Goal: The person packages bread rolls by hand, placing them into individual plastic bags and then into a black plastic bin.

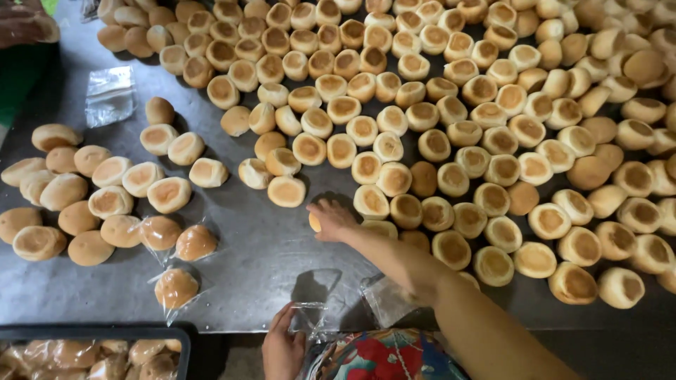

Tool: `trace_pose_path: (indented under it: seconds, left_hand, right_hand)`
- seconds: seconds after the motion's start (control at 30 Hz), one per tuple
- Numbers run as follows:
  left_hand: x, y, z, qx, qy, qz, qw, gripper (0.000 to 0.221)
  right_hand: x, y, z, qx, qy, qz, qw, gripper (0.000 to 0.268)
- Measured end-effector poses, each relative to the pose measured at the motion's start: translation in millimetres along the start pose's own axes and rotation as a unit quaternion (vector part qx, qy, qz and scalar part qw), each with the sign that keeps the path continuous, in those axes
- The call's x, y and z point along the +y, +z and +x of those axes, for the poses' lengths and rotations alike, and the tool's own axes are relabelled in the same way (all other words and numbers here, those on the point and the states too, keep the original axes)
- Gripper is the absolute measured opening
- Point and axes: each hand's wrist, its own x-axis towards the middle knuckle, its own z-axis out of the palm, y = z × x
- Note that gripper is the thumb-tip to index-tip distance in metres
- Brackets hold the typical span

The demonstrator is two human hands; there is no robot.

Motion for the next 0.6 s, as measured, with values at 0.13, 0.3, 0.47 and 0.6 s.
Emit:
trace_pose_path:
  seconds: [0.13, 0.3, 0.47, 0.6]
  left_hand:
    - [31, -17, 4, -0.013, 0.002, 0.003, 1.000, 0.060]
    - [6, 11, 13, 0.015, 0.093, -0.017, 0.995, 0.061]
    - [34, 45, 20, -0.014, 0.154, -0.010, 0.988, 0.067]
    - [70, 57, 26, -0.089, 0.174, -0.097, 0.976, 0.070]
  right_hand:
    - [20, 4, -14, 0.043, -0.007, 0.193, 0.980, 0.078]
    - [29, 18, -109, -0.133, 0.068, 0.859, 0.490, 0.057]
    - [29, 25, -171, -0.158, -0.004, 0.854, 0.496, 0.055]
    - [38, 36, -175, -0.091, -0.015, 0.688, 0.720, 0.046]
